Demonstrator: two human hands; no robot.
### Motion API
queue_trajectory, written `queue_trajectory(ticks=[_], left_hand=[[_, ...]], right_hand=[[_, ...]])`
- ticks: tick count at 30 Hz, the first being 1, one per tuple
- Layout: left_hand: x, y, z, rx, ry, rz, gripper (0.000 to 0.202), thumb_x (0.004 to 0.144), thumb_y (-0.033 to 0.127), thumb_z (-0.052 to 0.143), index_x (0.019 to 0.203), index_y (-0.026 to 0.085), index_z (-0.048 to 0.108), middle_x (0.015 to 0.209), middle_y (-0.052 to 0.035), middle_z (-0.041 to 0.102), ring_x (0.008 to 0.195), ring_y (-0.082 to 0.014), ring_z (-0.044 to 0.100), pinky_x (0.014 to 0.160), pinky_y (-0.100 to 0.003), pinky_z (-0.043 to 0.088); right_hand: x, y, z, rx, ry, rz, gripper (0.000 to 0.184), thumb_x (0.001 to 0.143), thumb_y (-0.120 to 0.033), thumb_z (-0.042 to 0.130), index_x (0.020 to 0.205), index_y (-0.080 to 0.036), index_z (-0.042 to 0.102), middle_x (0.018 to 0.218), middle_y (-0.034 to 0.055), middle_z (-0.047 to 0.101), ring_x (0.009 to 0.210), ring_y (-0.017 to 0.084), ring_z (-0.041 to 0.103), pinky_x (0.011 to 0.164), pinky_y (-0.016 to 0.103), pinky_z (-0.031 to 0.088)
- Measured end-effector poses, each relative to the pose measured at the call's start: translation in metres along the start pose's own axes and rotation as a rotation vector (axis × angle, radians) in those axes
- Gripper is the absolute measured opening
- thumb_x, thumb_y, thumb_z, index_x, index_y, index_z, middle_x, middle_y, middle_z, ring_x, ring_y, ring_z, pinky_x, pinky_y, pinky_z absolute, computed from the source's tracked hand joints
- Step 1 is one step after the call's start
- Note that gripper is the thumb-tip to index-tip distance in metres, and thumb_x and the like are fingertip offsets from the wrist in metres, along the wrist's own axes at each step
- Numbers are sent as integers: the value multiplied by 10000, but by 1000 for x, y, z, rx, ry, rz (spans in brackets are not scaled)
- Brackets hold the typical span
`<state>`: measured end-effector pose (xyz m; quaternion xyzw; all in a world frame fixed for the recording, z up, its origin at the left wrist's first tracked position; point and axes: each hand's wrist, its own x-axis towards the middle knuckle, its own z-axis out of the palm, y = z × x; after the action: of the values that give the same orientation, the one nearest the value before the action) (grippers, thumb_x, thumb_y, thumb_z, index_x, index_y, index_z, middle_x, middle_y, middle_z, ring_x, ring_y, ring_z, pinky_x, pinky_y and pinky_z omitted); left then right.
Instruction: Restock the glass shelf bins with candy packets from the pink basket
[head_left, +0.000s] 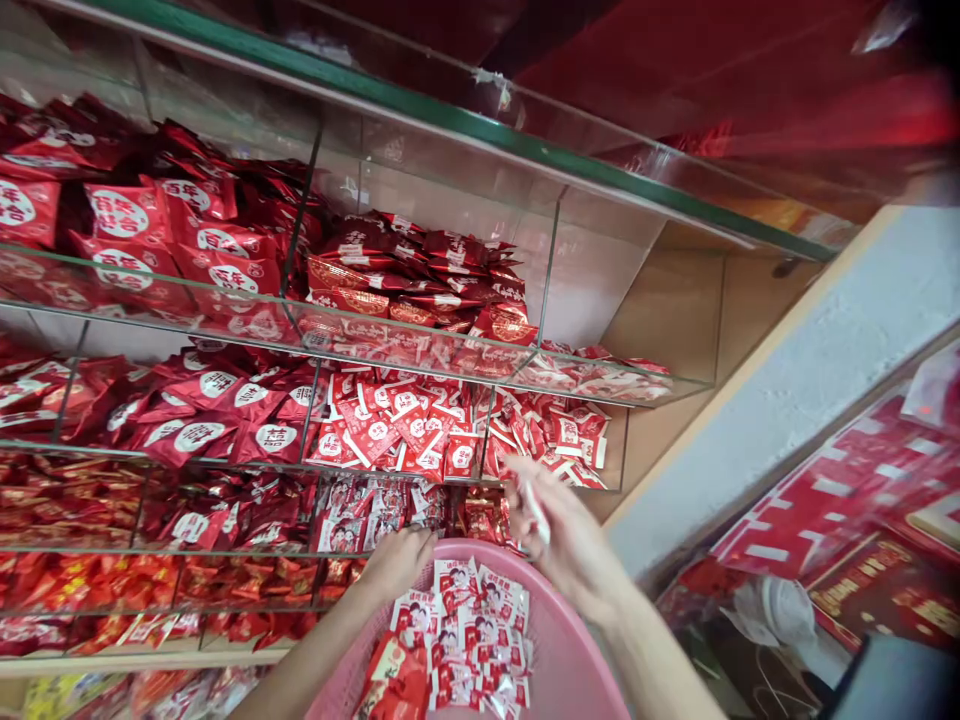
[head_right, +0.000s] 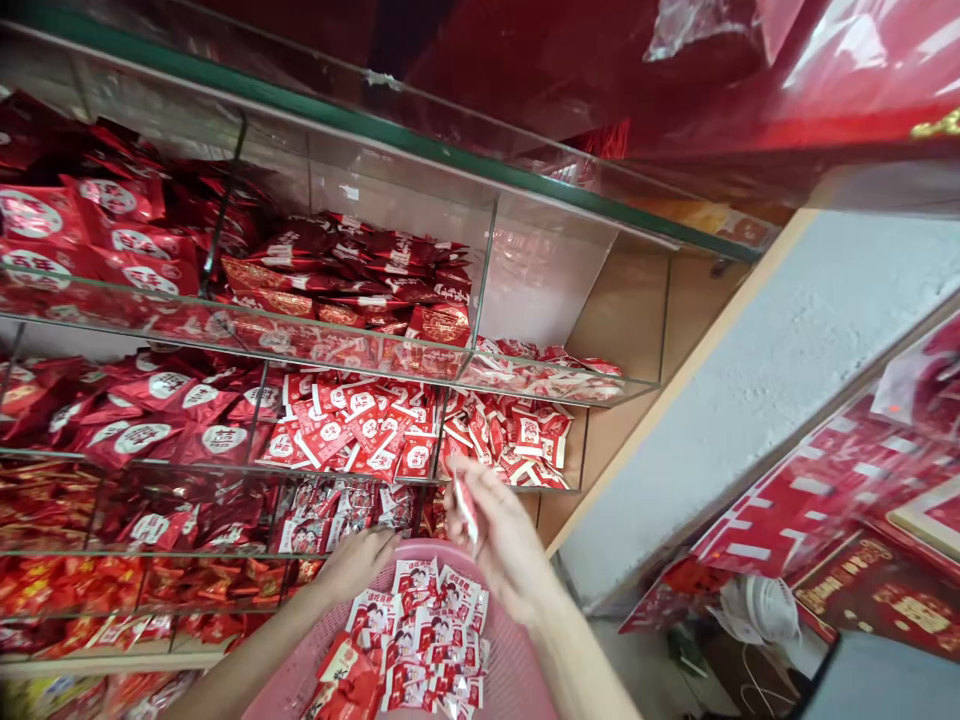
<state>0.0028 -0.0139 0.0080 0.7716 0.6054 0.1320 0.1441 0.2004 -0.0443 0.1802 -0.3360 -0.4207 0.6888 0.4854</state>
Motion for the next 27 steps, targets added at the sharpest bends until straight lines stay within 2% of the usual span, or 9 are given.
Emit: queue_trajectory(ticks=[3,7,12,18,24,27], left_hand=[[1,-2,2,7,-3,4,460,948,383,188,957,241,625,975,-47,697,876,-198,654,744,-288,441],[2,-3,4,21,-9,2,465,948,401,184,966,244,621,979,-50,696,894,-201,652,755,-293,439],[3,-5,6,38,5,21,468,950,396,171,944,245,614,944,-42,699,871,-205,658,721,-292,442],[1,-3,4,34,3,18,469,949,393,171,932,242,615,944,-40,698,859,-199,658,718,-288,439],[1,-1,2,18,-12,0,485,947,403,167,966,236,622,973,-53,699,873,-209,655,734,-302,441],[1,0,1,20,-10,6,489,946,413,169,958,238,626,969,-49,701,874,-214,657,735,-307,443]], right_hand=[[1,51,-17,242,34,237,299,813,-430,599,937,-159,620,697,-19,552,507,33,443,497,152,417],[2,78,-31,416,-32,306,326,830,-423,583,971,-132,621,663,-33,522,490,30,411,485,151,399],[-1,85,-35,449,-16,347,399,837,-452,558,1054,-119,594,725,6,594,574,67,528,547,175,452],[1,94,-42,356,-65,366,431,858,-487,500,1058,-112,575,817,72,664,607,108,602,557,208,496],[0,95,-59,279,15,373,381,831,-452,545,1035,-130,549,948,84,661,726,136,645,608,231,538],[-2,99,-69,120,102,319,318,769,-357,645,986,-156,527,945,54,641,770,133,644,663,235,540]])
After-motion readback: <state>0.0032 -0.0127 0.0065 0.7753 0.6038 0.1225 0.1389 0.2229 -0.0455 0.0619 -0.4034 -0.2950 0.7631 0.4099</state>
